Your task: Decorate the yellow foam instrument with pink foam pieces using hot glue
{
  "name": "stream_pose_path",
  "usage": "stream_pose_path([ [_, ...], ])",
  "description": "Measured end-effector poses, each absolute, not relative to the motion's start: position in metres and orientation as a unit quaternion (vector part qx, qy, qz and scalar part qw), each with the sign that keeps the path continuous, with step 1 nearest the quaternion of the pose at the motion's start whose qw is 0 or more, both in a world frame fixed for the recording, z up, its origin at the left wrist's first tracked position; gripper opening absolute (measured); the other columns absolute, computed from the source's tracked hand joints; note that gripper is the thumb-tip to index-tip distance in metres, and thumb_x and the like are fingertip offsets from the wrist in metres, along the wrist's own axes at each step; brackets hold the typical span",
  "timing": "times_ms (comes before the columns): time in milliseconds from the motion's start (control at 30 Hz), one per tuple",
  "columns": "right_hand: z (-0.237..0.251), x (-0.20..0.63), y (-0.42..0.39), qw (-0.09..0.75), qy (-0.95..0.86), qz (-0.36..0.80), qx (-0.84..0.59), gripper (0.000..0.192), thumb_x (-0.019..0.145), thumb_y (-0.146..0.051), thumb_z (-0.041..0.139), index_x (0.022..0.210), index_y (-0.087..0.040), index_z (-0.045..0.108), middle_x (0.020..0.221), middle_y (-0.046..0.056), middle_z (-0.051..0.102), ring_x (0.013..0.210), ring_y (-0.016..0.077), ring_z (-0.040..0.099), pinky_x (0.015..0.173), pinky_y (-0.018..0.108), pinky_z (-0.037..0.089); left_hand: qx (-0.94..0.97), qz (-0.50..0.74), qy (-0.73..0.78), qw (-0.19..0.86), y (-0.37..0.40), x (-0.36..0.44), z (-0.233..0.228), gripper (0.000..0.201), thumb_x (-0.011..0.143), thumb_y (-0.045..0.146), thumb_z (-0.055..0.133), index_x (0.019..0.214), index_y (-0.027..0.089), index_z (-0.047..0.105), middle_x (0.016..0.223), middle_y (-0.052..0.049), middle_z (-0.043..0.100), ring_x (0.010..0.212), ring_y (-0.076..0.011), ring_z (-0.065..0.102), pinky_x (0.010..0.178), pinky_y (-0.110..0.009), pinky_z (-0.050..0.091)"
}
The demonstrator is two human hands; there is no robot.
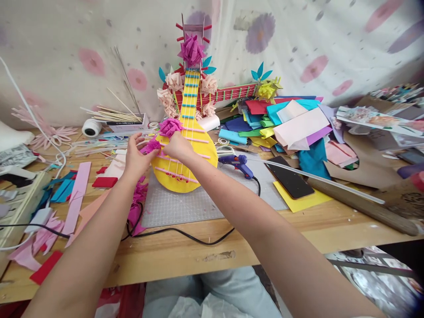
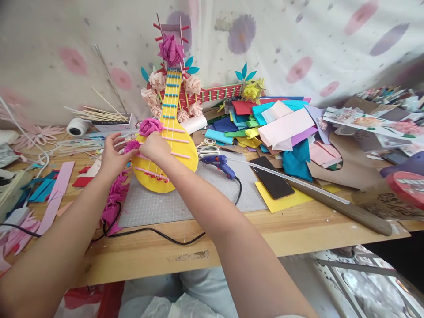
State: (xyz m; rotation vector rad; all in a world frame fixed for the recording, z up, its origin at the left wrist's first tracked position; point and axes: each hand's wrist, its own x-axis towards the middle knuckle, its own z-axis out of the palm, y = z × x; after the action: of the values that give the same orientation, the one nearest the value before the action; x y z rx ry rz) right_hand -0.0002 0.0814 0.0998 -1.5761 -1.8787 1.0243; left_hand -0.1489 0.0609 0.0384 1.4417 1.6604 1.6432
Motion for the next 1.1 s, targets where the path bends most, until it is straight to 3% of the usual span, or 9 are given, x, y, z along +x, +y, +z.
stream_pose_path([
  [167,0.097,-0.008,0.084,0.259,-0.666,0.383,-0.585,0.060,0.064,-0.030,0.074,0.112,-0.013,0.042,0.111,0.020,0.058,0.112,0.0400,0.055,0.089,0.056,0.044,0.480,0.610,0.583,0.239,0.061,-0.144,0.042,0.068,0.047,0.015,0.080,0.108,0.023,0.050,0.112,-0.009,0.058,0.089,-0.0163,0.061,0.081,-0.032,0.051],
  [367,0.088,-0.006,0.080,0.254,-0.680,0.354,-0.589,0.050,0.069,-0.031,0.070,0.108,-0.013,0.046,0.111,0.022,0.059,0.108,0.0365,0.059,0.087,0.049,0.048,0.484,0.609,0.580,0.241,0.060,-0.145,0.045,0.064,0.048,0.016,0.080,0.104,0.023,0.050,0.106,-0.007,0.061,0.081,-0.0139,0.061,0.072,-0.028,0.051],
  [700,0.078,-0.005,0.083,0.331,-0.644,0.394,-0.566,0.061,0.061,-0.033,0.075,0.110,-0.018,0.043,0.104,0.016,0.058,0.108,0.0385,0.057,0.084,0.054,0.049,0.512,0.594,0.577,0.229,0.054,-0.141,0.049,0.062,0.054,0.012,0.077,0.108,0.022,0.050,0.102,-0.006,0.062,0.086,-0.0169,0.063,0.078,-0.032,0.050],
  [833,0.081,-0.007,0.081,0.318,-0.634,0.386,-0.590,0.062,0.060,-0.031,0.075,0.111,-0.014,0.044,0.104,0.019,0.058,0.107,0.0401,0.058,0.083,0.053,0.049,0.512,0.596,0.575,0.228,0.054,-0.140,0.049,0.062,0.054,0.010,0.078,0.108,0.022,0.049,0.101,-0.005,0.062,0.085,-0.0170,0.063,0.077,-0.031,0.049],
  [1000,0.085,-0.006,0.078,0.304,-0.630,0.391,-0.598,0.059,0.060,-0.028,0.075,0.110,-0.014,0.045,0.103,0.017,0.061,0.104,0.0352,0.061,0.083,0.046,0.050,0.519,0.590,0.578,0.221,0.055,-0.142,0.047,0.063,0.054,0.012,0.077,0.109,0.021,0.049,0.101,-0.006,0.062,0.084,-0.0167,0.063,0.077,-0.031,0.049],
  [1100,0.081,-0.004,0.081,0.301,-0.620,0.428,-0.585,0.047,0.064,-0.029,0.071,0.102,-0.014,0.048,0.095,0.014,0.064,0.091,0.0291,0.066,0.076,0.040,0.053,0.525,0.587,0.575,0.221,0.056,-0.142,0.046,0.062,0.055,0.014,0.077,0.109,0.021,0.048,0.102,-0.006,0.062,0.086,-0.0171,0.063,0.079,-0.032,0.049],
])
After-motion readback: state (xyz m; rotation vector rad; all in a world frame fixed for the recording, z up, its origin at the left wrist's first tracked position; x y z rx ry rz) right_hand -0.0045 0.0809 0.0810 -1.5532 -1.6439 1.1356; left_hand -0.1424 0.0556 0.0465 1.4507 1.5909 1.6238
